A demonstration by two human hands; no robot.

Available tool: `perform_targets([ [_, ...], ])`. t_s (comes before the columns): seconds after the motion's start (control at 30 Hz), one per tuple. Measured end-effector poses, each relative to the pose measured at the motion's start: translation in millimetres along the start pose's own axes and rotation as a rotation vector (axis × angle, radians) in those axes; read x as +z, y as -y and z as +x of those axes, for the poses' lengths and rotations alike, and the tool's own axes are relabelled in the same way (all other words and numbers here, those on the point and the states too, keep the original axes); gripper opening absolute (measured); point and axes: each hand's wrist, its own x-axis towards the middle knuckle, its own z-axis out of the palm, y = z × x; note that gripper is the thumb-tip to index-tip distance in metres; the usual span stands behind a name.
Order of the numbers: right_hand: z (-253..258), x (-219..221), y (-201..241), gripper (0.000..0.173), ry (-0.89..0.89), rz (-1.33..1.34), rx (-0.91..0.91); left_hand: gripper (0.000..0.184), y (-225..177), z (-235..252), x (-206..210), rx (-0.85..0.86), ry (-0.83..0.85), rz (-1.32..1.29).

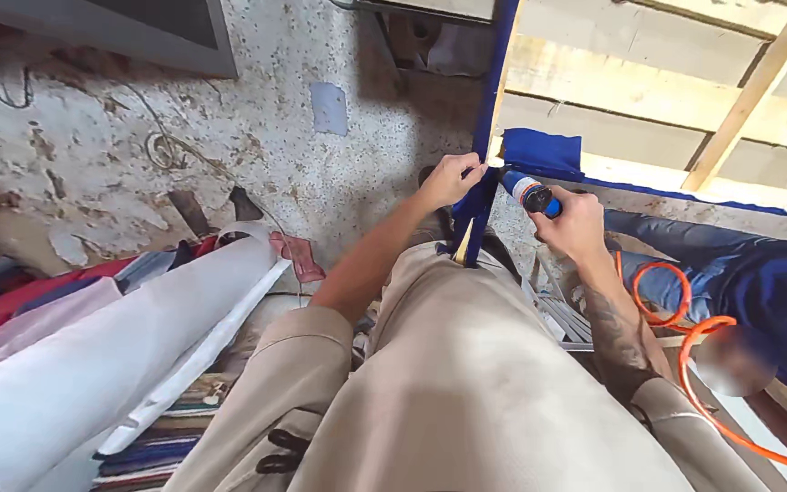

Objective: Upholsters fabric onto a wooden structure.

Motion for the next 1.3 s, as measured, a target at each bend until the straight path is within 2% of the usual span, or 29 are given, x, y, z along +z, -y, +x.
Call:
perform_targets([
  [0.23,7.2,-1.5,-1.7,0.037,0.049,-0.117,-0.054,0.037,8.7,2.2,-1.1,0.073,0.036,0.021],
  [0.33,3.3,-0.5,-9.5,0.039,0.022,-0.003,-0.084,0.036,5.5,0.9,-0.7,0.067,0.020,0.025],
  [0.4,-10.6,0.1,-12.3,0.038,0.000,0.116,-0.057,0.033,-7.9,-7.5,-3.6,-0.004,0.011,0.030],
  [0.5,-50.2,8.5,-21.3,0.039,-0.033,0.228,0.076,0.035,-7.0,-11.2,-0.9,-0.115,-0.003,0.046],
  [0.7,-147.8,74.8,-72.8,0.051,0.004,0.294,0.573,0.041,-23.4,-7.1,-4.3,-0.296,0.007,0.227],
  [0.77,-175.4,97.2,-96.4,0.050,0.063,0.340,0.715,0.040,-39.8,-8.0,-4.2,-0.215,-0.034,0.422],
  [0.83,-199.5,122.6,-123.8,0.048,0.123,0.382,0.817,0.042,-60.5,-5.2,-1.2,-0.061,-0.056,0.618],
  [0.9,-222.9,151.5,-153.0,0.045,0.188,0.447,0.910,0.044,-79.8,3.0,11.1,0.026,-0.028,0.710],
  [0.97,-246.8,182.2,-183.2,0.046,0.247,0.522,1.001,0.045,-95.4,20.1,31.8,-0.022,0.046,0.719],
  [1.03,-271.5,207.1,-207.5,0.046,0.292,0.586,1.078,0.054,-107.1,45.9,51.6,-0.178,0.133,0.680],
  [1.1,-299.2,225.6,-225.1,0.045,0.321,0.645,1.126,0.062,-111.5,71.1,64.3,-0.200,0.205,0.678],
  [1.2,-345.7,246.0,-244.8,0.046,0.280,0.703,1.118,0.080,-114.8,95.1,82.7,0.021,0.362,0.894],
  [1.23,-357.7,252.3,-252.0,0.049,0.265,0.704,1.108,0.080,-114.8,100.3,90.1,0.076,0.378,0.990],
  [1.3,-378.7,262.6,-263.2,0.054,0.249,0.696,1.105,0.069,-109.0,98.4,98.5,0.110,0.349,1.138],
])
